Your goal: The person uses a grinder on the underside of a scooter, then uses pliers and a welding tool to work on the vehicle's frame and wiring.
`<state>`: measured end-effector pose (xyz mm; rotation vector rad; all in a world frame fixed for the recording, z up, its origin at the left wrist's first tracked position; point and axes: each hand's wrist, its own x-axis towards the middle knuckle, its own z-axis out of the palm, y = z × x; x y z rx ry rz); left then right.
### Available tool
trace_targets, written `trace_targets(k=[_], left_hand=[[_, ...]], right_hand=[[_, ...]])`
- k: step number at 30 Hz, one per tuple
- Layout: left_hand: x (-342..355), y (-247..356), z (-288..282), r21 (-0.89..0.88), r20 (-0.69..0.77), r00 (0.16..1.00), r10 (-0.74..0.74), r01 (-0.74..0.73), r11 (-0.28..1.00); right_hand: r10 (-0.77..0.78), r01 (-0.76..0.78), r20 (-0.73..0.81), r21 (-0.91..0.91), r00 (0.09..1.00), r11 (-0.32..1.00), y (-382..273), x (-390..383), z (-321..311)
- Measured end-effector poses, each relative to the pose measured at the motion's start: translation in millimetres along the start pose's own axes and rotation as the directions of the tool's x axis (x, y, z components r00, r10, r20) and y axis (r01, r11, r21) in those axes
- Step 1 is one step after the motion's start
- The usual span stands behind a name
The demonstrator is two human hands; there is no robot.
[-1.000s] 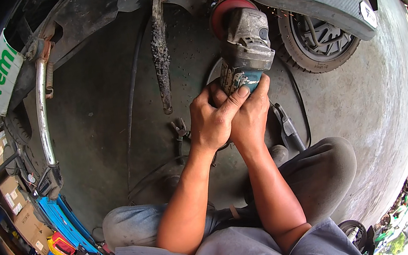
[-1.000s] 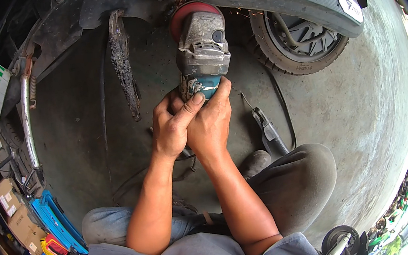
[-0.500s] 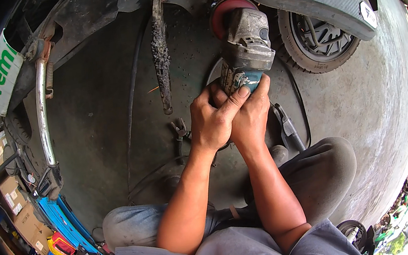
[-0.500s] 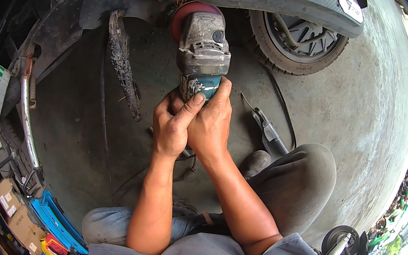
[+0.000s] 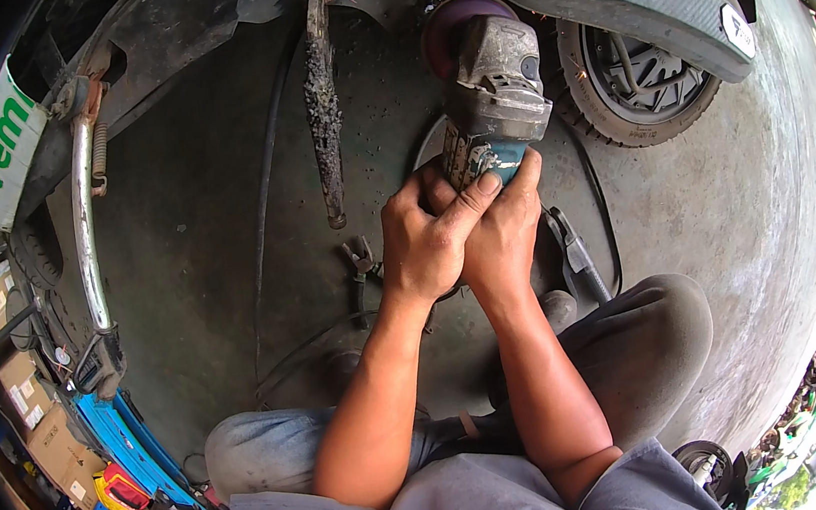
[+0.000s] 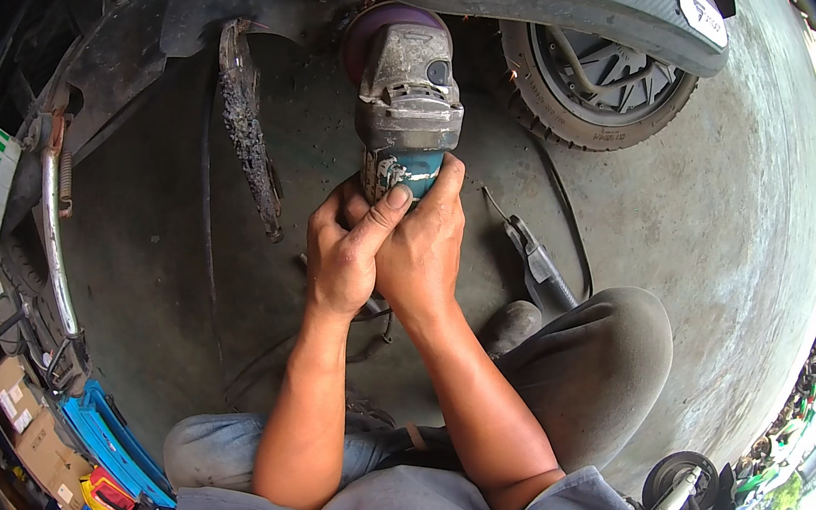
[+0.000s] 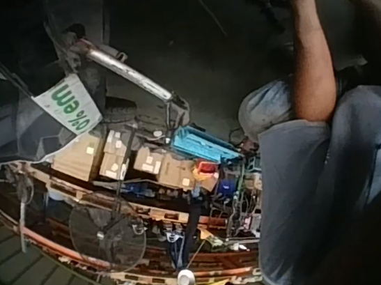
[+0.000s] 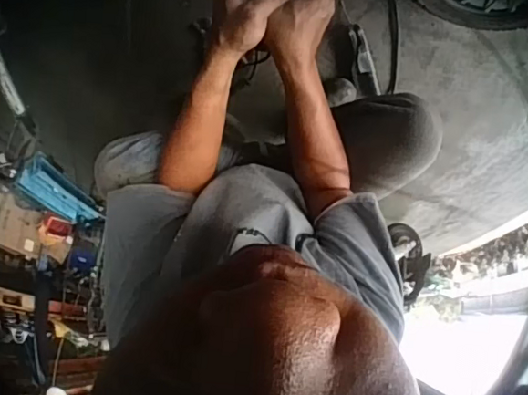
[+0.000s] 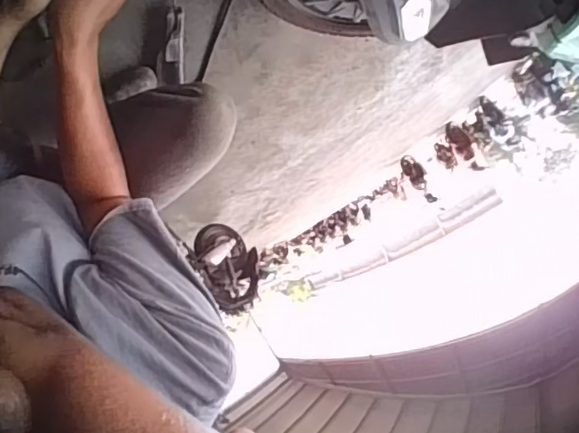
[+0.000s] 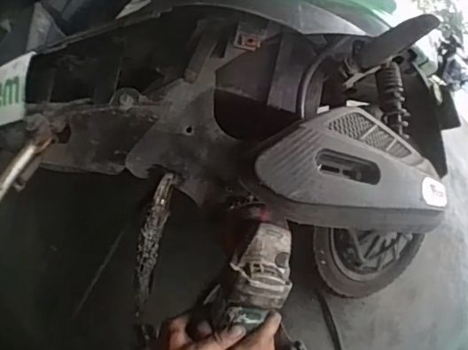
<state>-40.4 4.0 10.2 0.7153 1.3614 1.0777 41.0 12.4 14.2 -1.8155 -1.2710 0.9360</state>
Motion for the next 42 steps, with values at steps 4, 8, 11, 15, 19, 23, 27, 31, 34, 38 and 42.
trace_targets(k=[4, 8, 11, 15, 19, 23, 27, 31, 34, 38, 42], left_hand=[[-0.1, 0.6, -1.8, 0.018, -0.001, 1.0, 0.008, -0.008, 1.0], [-0.1, -0.7, -0.9, 0.001, -0.005, 1.0, 0.004, -0.004, 1.0], [-0.1, 0.1, -1.1, 0.01, -0.008, 1.0, 0.006, -0.006, 1.0], [-0.4, 1.2, -1.0, 0.039, -0.002, 1.0, -0.001, 0.002, 0.999], [-0.6, 1.7, -1.1, 0.027, -0.005, 1.0, 0.01, -0.01, 1.0], [-0.9, 2.1, -0.8, 0.001, -0.008, 1.0, 0.01, -0.01, 1.0], [-0.4, 3.1, 0.5, -0.003, 0.003, 1.0, -0.003, 0.003, 1.0], [1.0, 3.0, -1.9, 0.023, 0.008, 1.0, -0.007, 0.007, 1.0], [-2.2, 3.1, 0.3, -0.019, -0.003, 1.0, 0.014, -0.014, 1.0], [-2.0, 3.6, -1.9, 0.044, 0.001, 1.0, 0.013, -0.013, 0.999], [-0.8, 2.1, -0.1, -0.004, -0.008, 1.0, 0.021, -0.021, 1.0]], right_hand=[[-0.002, 0.002, 0.001, -0.018, 1.0, 1.0, 1.9, -0.6, 1.4], [-0.019, 0.019, 0.0, -0.005, 1.0, 1.0, 0.2, -0.7, 0.6], [-0.02, 0.02, 0.0, -0.009, 1.0, 1.0, -0.6, -0.6, 0.7], [-0.022, 0.022, -0.007, -0.018, 1.0, 1.0, 1.2, -0.4, -0.4], [-0.029, 0.029, -0.017, -0.018, 0.999, 0.999, -2.2, -0.8, 0.4], [-0.005, 0.005, -0.003, -0.015, 1.0, 1.0, -1.7, -1.1, 0.4], [0.002, -0.002, -0.001, -0.007, 1.0, 1.0, -1.0, 0.1, -1.0], [0.026, -0.026, 0.015, -0.007, 1.0, 1.0, -0.9, 0.8, 1.0], [-0.038, 0.038, -0.008, 0.007, 0.999, 0.999, -0.9, -1.8, -0.2], [-0.012, 0.012, 0.011, 0.013, 1.0, 1.0, 0.2, -2.2, -0.3], [-0.004, 0.004, -0.002, 0.015, 1.0, 1.0, 1.4, -1.6, 0.9]])
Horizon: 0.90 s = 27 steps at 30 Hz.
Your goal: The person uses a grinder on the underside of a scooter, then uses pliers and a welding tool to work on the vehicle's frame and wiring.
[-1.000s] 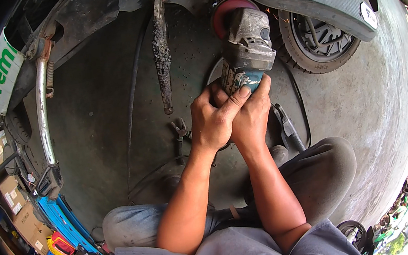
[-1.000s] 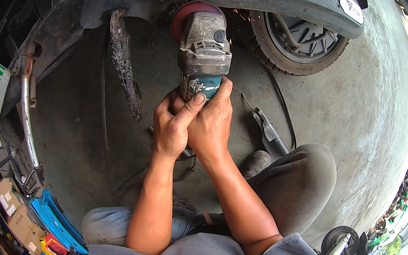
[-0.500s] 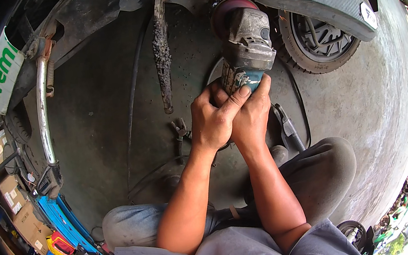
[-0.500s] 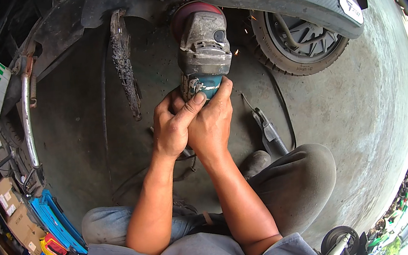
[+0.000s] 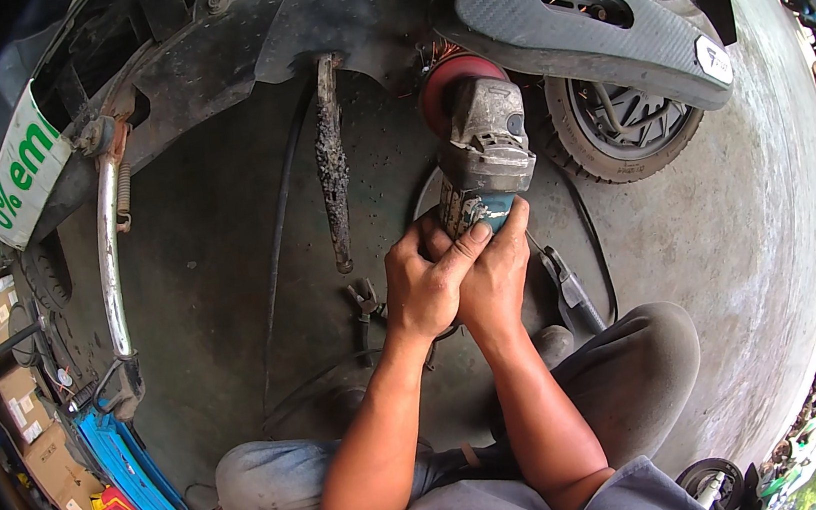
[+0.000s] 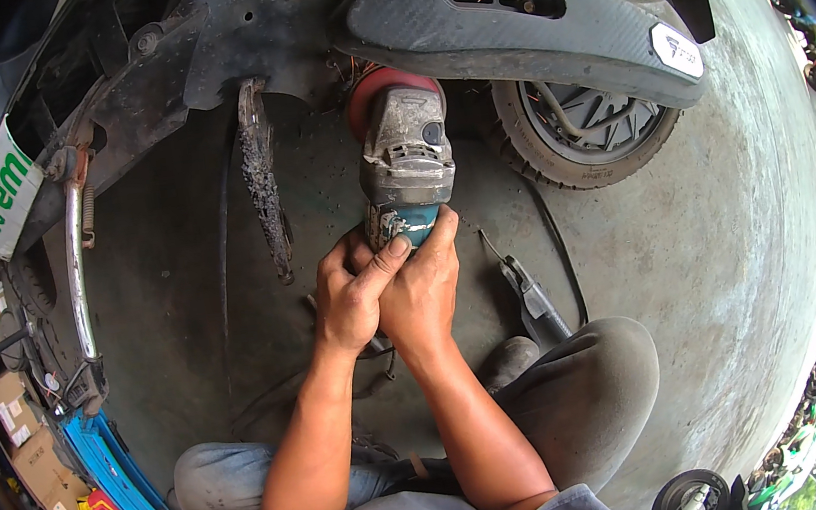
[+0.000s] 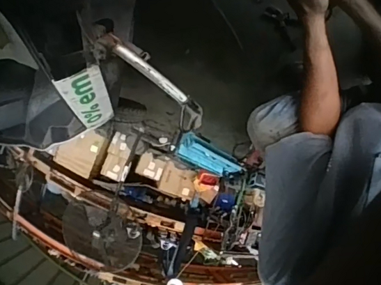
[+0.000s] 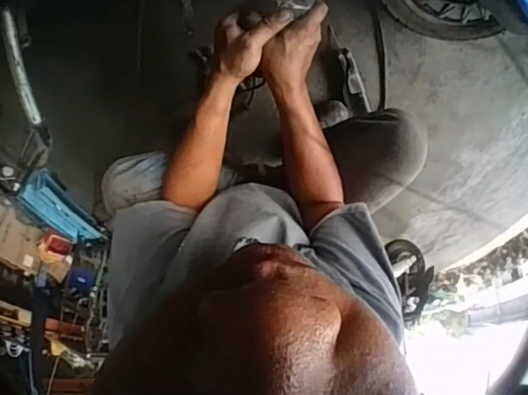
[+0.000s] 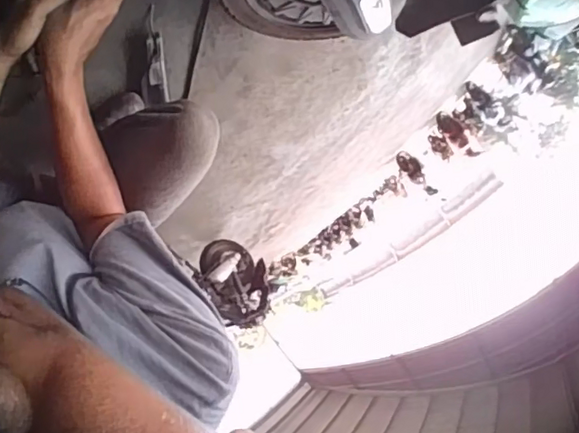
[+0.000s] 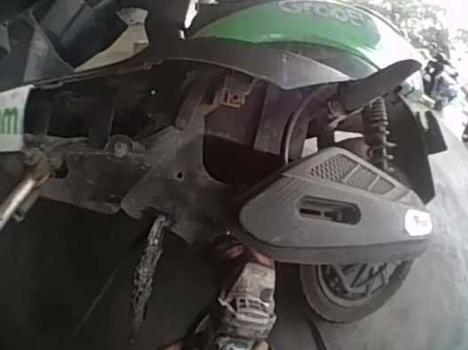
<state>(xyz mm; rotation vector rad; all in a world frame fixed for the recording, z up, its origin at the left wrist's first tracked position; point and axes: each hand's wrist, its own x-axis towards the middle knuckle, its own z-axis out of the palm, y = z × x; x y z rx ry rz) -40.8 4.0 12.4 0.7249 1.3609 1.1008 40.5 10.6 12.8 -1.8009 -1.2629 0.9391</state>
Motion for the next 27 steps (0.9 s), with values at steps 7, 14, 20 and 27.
trace_targets(k=[7, 14, 20, 27], left_hand=[[-0.8, 2.2, 0.3, 0.005, -0.017, 1.0, -0.002, 0.002, 1.0], [-2.0, 2.7, 1.1, -0.007, -0.012, 1.0, -0.008, 0.008, 1.0], [-2.4, 1.5, 2.0, -0.007, 0.009, 0.999, -0.033, 0.033, 0.999], [-10.8, -9.1, 10.5, -0.029, 0.075, 0.993, -0.09, 0.092, 0.995]], right_hand=[[-0.002, 0.002, 0.0, -0.012, 1.0, 1.0, -3.4, 0.5, -0.7], [-0.006, 0.006, -0.002, 0.014, 1.0, 1.0, 0.6, -0.2, -0.6], [0.026, -0.027, -0.014, -0.075, 1.0, 0.997, -5.7, -1.2, -5.4], [0.075, -0.079, -0.103, -0.034, 0.992, 0.996, -4.2, -16.8, -20.1]])
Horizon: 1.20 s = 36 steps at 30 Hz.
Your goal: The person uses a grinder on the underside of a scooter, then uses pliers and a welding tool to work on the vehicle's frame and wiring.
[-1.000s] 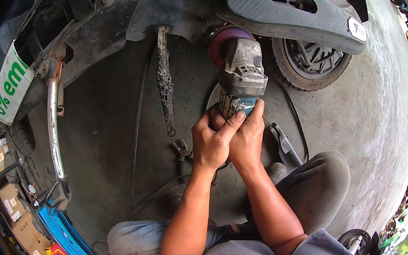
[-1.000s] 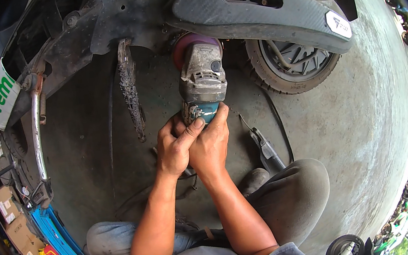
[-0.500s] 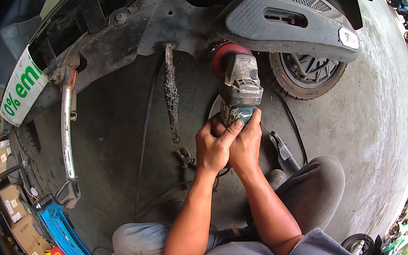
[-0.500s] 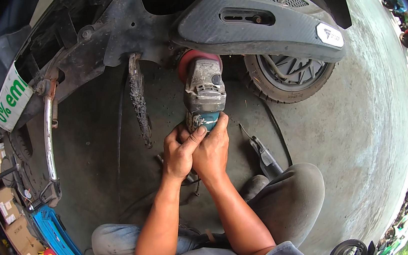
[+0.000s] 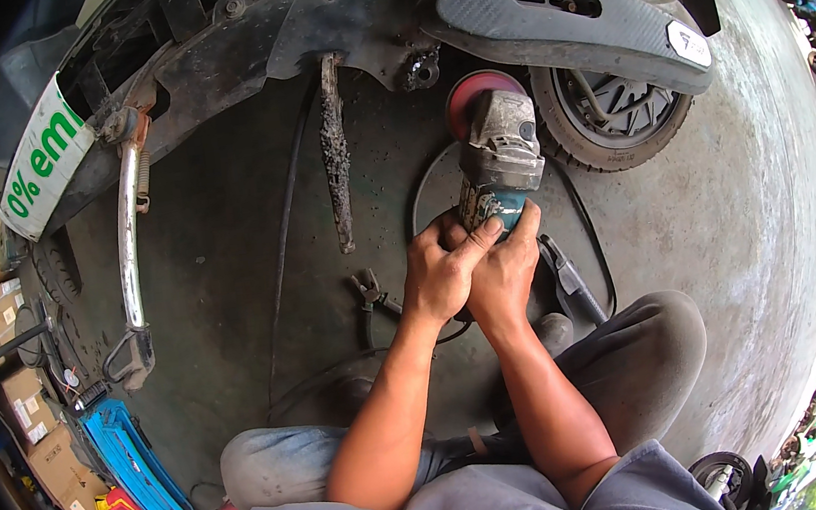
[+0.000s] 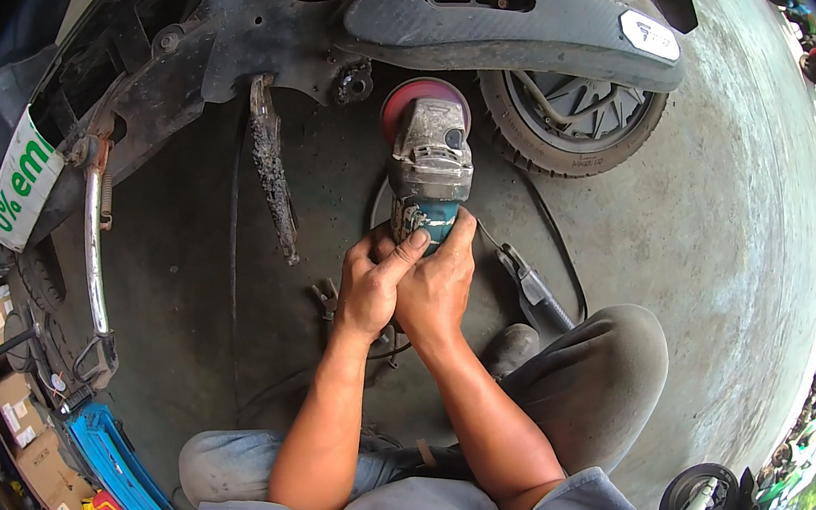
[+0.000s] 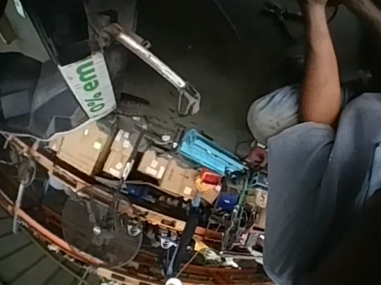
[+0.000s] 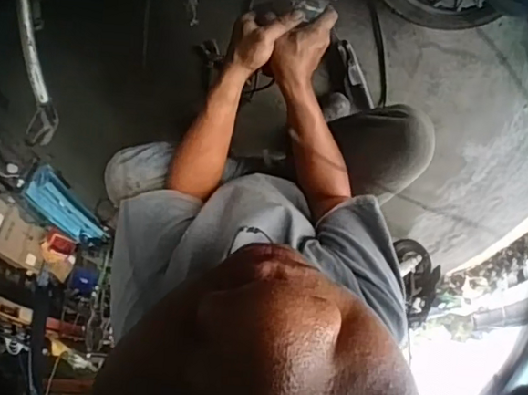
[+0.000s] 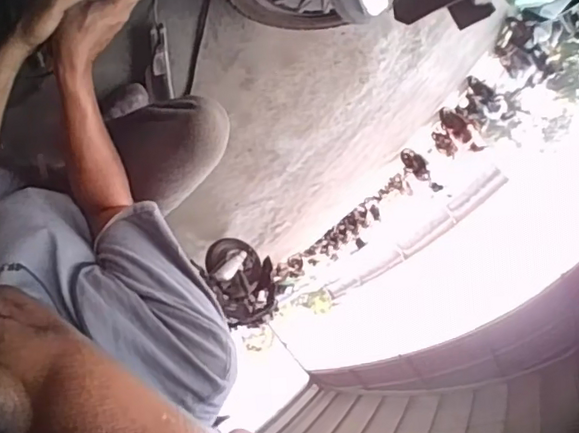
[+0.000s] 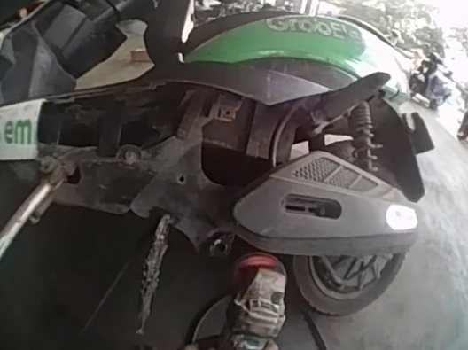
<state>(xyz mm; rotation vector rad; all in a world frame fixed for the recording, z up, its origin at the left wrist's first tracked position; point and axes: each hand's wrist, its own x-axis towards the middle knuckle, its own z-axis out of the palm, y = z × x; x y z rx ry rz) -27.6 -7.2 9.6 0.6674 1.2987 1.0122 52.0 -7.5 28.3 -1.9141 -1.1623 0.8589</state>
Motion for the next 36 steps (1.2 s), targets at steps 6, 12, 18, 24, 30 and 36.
trace_targets(k=[6, 12, 18, 24, 30, 36], left_hand=[[1.5, 4.1, -4.5, -0.097, 0.036, 0.999, 0.029, -0.025, 0.995], [2.1, 4.9, -12.2, -0.053, 0.029, 1.0, 0.0, 0.001, 0.999], [3.9, 7.0, -14.3, -0.05, -0.003, 1.0, 0.02, -0.02, 0.999], [2.7, 14.3, -9.2, -0.002, -0.057, 0.998, 0.028, -0.028, 1.0], [2.6, 20.0, -8.0, -0.059, -0.12, 0.989, 0.084, -0.092, 0.994], [1.1, 25.5, -10.9, 0.072, -0.109, 0.993, 0.045, -0.037, 0.997]], right_hand=[[-0.032, 0.032, 0.003, 0.023, 0.999, 0.999, 0.1, 3.1, 7.8], [-0.038, 0.038, 0.025, 0.021, 0.999, 0.999, 1.9, 3.2, 14.6], [-0.066, 0.065, 0.032, 0.016, 0.997, 0.998, -6.1, 4.5, 16.6], [-0.066, 0.062, 0.057, 0.07, 0.996, 0.996, -7.5, 9.0, 15.9], [-0.103, 0.092, 0.119, 0.094, 0.988, 0.991, -18.1, 14.9, 14.7], [-0.033, 0.029, 0.069, 0.063, 0.997, 0.998, -13.4, 8.4, 17.5]])
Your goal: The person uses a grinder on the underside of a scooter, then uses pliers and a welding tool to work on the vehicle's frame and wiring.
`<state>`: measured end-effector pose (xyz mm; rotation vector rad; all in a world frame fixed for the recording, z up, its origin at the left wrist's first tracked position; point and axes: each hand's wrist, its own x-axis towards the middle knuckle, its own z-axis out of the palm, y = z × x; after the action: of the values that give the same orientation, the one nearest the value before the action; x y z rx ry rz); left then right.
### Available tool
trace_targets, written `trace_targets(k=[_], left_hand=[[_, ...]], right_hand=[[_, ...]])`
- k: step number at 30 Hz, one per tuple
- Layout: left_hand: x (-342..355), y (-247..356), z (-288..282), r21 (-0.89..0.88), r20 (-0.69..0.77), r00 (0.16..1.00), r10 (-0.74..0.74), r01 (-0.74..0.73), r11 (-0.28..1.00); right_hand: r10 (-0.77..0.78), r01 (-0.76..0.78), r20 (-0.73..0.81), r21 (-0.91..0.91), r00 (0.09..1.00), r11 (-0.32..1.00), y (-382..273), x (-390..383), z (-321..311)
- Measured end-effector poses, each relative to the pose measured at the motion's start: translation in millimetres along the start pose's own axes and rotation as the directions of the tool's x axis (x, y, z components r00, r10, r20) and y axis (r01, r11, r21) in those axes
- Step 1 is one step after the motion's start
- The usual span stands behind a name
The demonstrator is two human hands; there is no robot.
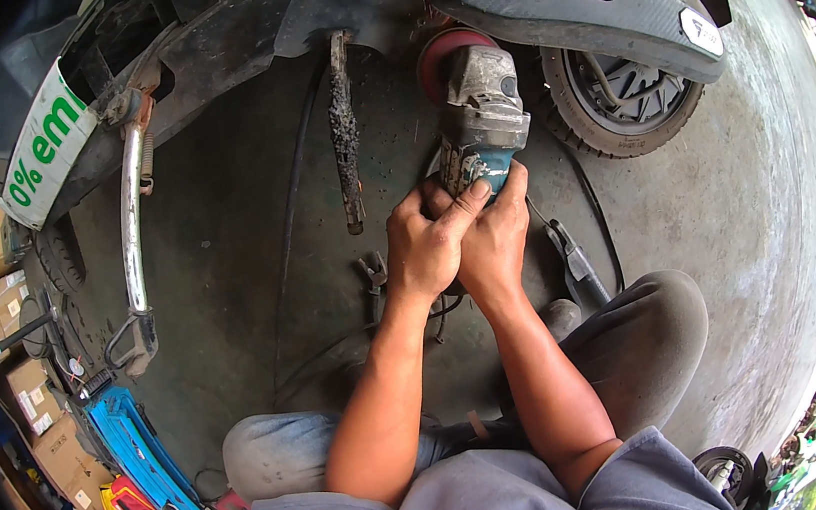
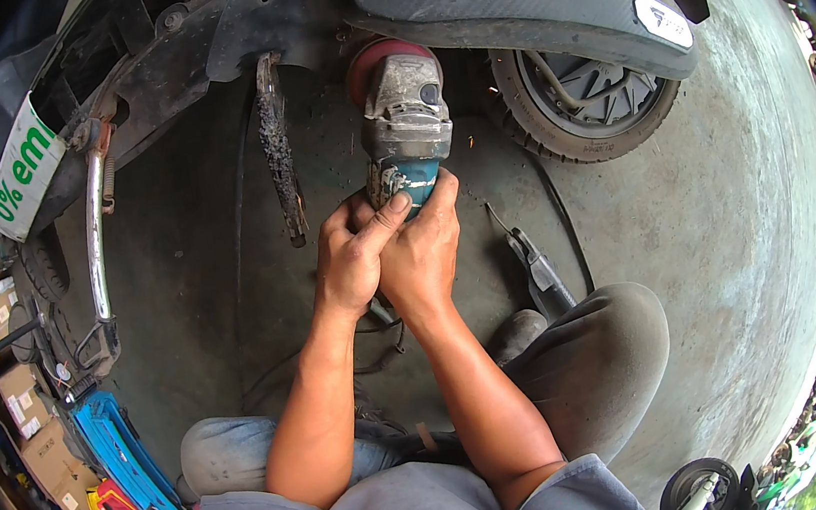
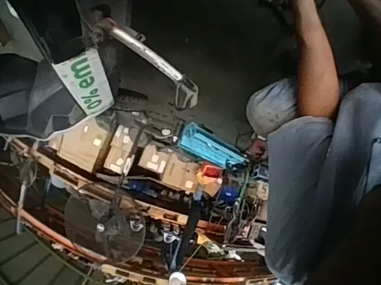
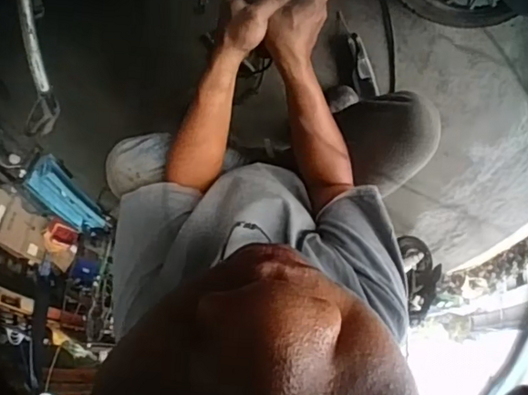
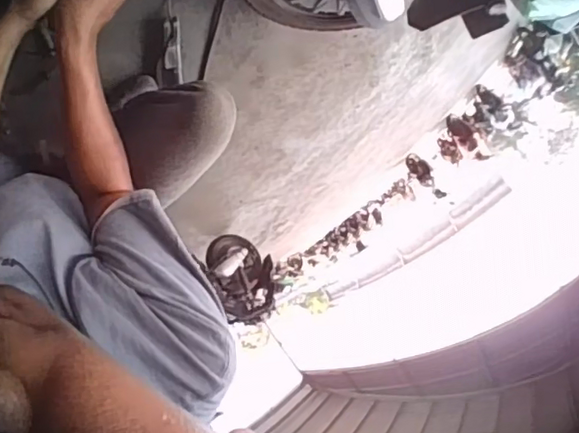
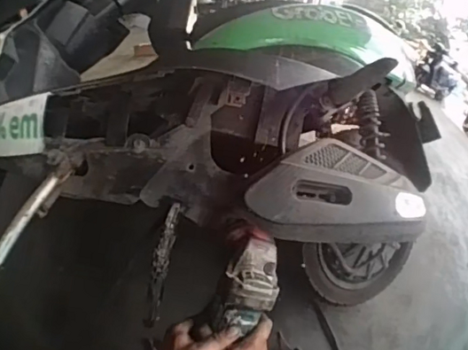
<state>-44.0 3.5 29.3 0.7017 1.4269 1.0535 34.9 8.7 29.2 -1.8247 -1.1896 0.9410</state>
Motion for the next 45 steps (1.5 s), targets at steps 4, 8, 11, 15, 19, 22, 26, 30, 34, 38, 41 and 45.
trace_targets(k=[4, 8, 11, 15, 19, 22, 26, 30, 34, 38, 41, 45], left_hand=[[3.2, -13.4, 5.5, -0.024, 0.008, 1.0, 0.0, 0.0, 1.0], [5.1, -12.0, 4.7, -0.014, -0.001, 0.999, 0.045, -0.045, 0.999], [3.8, -5.1, 4.5, -0.026, -0.016, 0.998, 0.056, -0.057, 0.998], [5.5, -6.9, 9.0, 0.018, -0.015, 0.999, 0.032, -0.031, 0.999], [3.0, -1.1, 15.5, 0.013, -0.045, 0.999, 0.027, -0.027, 1.0], [2.3, 4.0, 19.2, 0.079, -0.089, 0.995, 0.035, -0.028, 0.997], [0.5, 11.6, 20.0, 0.148, -0.141, 0.989, 0.033, -0.012, 0.989], [-2.5, 10.5, 19.1, 0.11, -0.137, 0.99, 0.017, -0.001, 0.994], [-4.6, -7.3, -1.1, 0.066, 0.063, 0.994, -0.085, 0.081, 0.994], [-19.1, -28.3, -18.6, -0.018, 0.197, 0.956, -0.217, 0.225, 0.974], [-27.3, -50.3, -28.2, 0.135, 0.167, 0.897, -0.41, 0.391, 0.91], [-55.7, -77.4, -58.9, 0.262, 0.058, 0.925, -0.376, 0.349, 0.9]], right_hand=[[0.021, -0.022, -0.016, -0.009, 1.0, 1.0, 5.6, 0.1, -1.6], [-0.027, 0.027, -0.006, 0.003, 1.0, 1.0, -0.3, 3.1, -3.5], [-0.02, 0.02, 0.014, -0.008, 1.0, 1.0, -0.4, 6.9, -1.7], [0.017, -0.016, 0.035, -0.044, 0.999, 0.999, 0.9, 9.3, -5.8], [-0.033, 0.035, 0.043, -0.053, 0.999, 0.998, 2.2, 15.4, -10.5], [-0.038, 0.04, 0.063, -0.027, 0.997, 0.999, 2.7, 17.6, -14.0], [-0.06, 0.063, 0.076, -0.038, 0.995, 0.997, 0.3, 18.7, -15.4], [-0.038, 0.045, 0.094, -0.071, 0.995, 0.996, -6.8, 18.3, -16.7], [-0.016, 0.018, 0.067, -0.037, 0.998, 0.999, 8.8, -5.4, -16.4], [0.023, -0.02, 0.106, -0.029, 0.994, 0.999, 31.5, -47.0, -15.0], [0.113, -0.012, 0.363, -0.269, 0.925, 0.963, 51.6, -57.8, -24.7], [0.272, 0.296, 0.721, -0.555, 0.638, 0.777, 28.4, -64.0, -69.4]])
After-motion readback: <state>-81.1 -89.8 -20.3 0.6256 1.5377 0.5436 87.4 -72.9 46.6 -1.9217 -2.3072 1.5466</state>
